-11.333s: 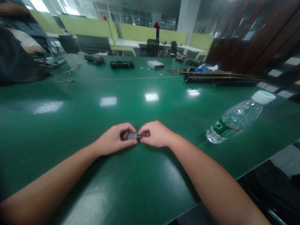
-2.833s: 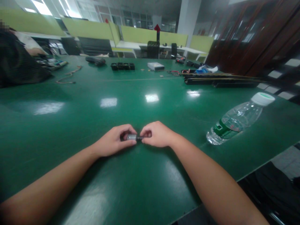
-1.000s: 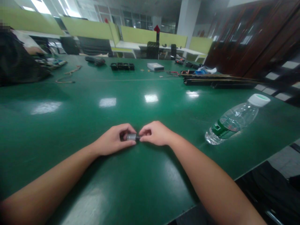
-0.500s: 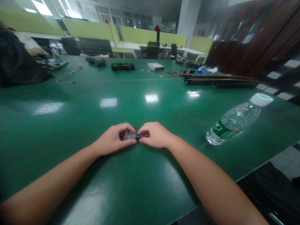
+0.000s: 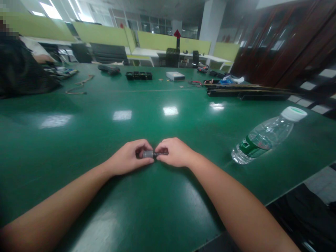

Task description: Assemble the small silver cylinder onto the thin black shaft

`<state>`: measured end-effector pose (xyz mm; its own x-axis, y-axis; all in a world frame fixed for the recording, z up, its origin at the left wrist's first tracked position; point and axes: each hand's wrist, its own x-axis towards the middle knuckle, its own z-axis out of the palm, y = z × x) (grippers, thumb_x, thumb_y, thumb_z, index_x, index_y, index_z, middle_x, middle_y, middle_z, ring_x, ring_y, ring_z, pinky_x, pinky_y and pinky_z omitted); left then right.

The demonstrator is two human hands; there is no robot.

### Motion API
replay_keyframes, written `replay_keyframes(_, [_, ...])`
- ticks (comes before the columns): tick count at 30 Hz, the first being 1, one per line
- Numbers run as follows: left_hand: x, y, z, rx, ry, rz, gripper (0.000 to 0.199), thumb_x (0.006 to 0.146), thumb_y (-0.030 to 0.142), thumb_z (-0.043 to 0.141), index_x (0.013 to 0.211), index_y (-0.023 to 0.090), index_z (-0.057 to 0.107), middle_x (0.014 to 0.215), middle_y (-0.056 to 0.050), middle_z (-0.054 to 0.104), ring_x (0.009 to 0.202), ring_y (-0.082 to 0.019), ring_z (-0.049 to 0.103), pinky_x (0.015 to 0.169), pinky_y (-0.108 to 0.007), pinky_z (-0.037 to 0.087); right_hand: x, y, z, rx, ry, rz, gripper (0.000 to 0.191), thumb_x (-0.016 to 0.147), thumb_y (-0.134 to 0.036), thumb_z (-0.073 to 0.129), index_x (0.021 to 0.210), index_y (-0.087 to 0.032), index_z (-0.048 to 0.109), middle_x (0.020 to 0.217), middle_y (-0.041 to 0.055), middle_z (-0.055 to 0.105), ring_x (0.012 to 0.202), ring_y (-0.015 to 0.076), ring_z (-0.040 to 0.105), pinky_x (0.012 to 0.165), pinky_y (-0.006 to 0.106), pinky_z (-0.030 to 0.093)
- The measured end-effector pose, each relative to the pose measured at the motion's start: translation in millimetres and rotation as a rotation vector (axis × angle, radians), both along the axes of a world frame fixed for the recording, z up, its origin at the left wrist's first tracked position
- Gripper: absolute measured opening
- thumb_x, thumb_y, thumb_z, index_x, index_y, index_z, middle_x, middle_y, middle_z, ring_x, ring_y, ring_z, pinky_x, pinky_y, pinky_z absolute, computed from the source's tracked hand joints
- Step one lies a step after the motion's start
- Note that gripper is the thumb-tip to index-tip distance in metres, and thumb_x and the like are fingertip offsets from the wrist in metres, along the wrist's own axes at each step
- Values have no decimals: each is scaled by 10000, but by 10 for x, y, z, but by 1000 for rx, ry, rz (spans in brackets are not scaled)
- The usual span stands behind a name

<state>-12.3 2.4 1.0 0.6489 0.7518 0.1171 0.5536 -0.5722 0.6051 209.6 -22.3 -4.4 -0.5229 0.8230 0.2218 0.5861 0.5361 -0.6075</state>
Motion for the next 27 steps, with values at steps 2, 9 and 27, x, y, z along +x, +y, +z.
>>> replay_keyframes(2, [-1,2,0,9,2,-10,231,778,376,692,877,174,640,726,10,593,650,-147,539,590,-236,387,-1,-1,3,2,-7,2,157,792,-183,709,945,-171,746,850,27,695,744,119,597,695,226,435])
replay_keyframes(9, [1,-3,13,-6,0,-15,226,775,368,699,866,171,637,735,9,586,663,-150,535,595,-239,379,1,1,20,2,-3,16,154,792,-173,702,939,-167,747,841,27,695,734,115,597,693,223,437])
replay_keyframes(27, [6,-7,22,-13,-13,-20,226,764,361,715,871,172,650,738,13,581,663,-149,529,608,-246,375,42,-1,59,-39,-12,29,161,773,-158,701,927,-161,746,821,21,698,708,110,598,670,218,439])
